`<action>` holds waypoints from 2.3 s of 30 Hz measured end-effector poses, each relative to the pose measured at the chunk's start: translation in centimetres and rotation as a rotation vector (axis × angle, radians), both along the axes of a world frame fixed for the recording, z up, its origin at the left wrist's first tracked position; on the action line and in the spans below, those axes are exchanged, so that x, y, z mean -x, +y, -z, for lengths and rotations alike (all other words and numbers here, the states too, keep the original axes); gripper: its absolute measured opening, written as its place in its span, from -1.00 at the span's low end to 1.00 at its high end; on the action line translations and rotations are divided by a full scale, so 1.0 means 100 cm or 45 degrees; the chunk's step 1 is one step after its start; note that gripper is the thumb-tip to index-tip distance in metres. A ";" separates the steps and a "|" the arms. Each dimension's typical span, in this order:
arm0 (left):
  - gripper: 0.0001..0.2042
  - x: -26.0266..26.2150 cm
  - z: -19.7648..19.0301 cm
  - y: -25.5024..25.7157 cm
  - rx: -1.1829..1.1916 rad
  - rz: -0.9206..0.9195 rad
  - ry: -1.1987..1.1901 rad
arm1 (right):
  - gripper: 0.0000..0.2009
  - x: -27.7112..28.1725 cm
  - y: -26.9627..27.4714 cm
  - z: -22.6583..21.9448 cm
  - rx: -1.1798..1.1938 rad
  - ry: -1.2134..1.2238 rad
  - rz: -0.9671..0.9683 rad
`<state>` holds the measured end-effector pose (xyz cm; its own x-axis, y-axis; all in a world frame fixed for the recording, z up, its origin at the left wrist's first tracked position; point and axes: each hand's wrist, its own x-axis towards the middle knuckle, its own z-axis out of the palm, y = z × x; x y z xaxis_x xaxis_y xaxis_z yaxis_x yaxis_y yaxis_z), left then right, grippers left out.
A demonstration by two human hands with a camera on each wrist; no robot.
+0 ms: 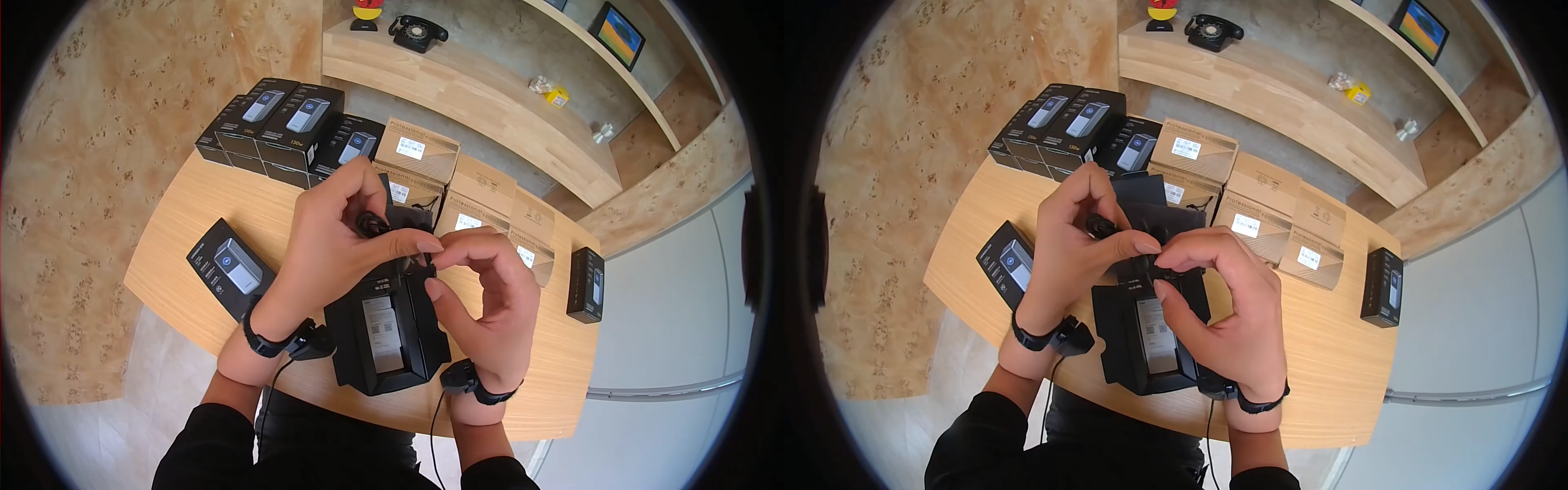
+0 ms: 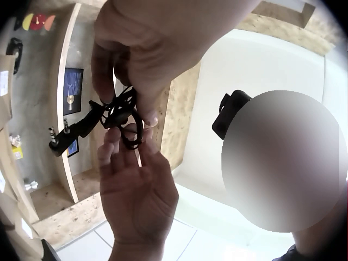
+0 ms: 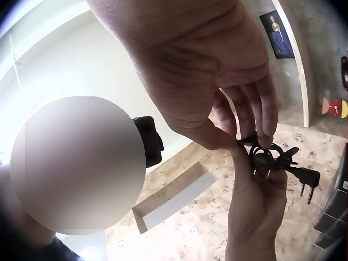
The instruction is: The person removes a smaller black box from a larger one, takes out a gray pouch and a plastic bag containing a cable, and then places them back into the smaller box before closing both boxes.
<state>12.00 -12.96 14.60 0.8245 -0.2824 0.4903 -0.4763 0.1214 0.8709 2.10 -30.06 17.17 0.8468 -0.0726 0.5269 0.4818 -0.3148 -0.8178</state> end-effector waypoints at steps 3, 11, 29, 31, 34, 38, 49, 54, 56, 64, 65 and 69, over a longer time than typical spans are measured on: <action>-0.47 -0.001 0.001 -0.001 -0.011 -0.086 -0.106 | -0.75 0.001 0.002 0.000 -0.095 0.040 -0.004; -0.51 0.005 0.001 0.000 -0.057 -0.047 -0.086 | -0.70 -0.001 0.000 0.004 0.082 -0.062 0.047; -0.64 0.018 -0.008 -0.002 0.257 0.451 0.178 | -0.55 -0.005 -0.007 0.003 0.072 0.176 -0.016; -0.69 0.017 -0.011 -0.002 0.176 0.442 0.071 | -0.57 -0.005 -0.013 0.002 0.066 0.202 0.023; -0.73 0.016 -0.015 0.004 -0.041 0.357 0.124 | -0.60 -0.006 -0.018 0.003 0.009 0.229 0.068; -0.74 0.012 -0.014 0.004 -0.155 0.277 0.061 | -0.63 -0.007 -0.024 0.004 -0.150 0.275 0.032; -0.73 0.009 0.003 -0.015 -0.550 0.271 -0.123 | -0.70 0.001 -0.065 0.002 -0.285 0.212 0.138; -0.66 0.004 0.029 -0.022 -0.974 0.324 -0.435 | -0.70 0.004 -0.068 -0.003 -0.315 0.168 0.223; -0.62 0.005 0.040 -0.028 -1.111 0.342 -0.439 | -0.70 0.005 -0.068 -0.005 -0.345 0.166 0.217; -0.42 0.009 0.046 -0.047 -1.489 0.401 -0.299 | -0.68 0.010 -0.064 -0.006 -0.312 0.170 0.200; -0.42 0.009 0.048 -0.048 -1.498 0.390 -0.309 | -0.68 0.011 -0.063 -0.006 -0.323 0.169 0.193; -0.43 0.006 0.058 -0.052 -1.485 0.363 -0.331 | -0.69 0.009 -0.061 -0.007 -0.343 0.165 0.170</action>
<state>11.42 -18.19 8.80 0.5767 -0.8161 -0.0359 -0.7360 -0.5382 0.4107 1.16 -36.14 17.86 0.8792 -0.3094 0.3622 0.3374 -0.1324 -0.9320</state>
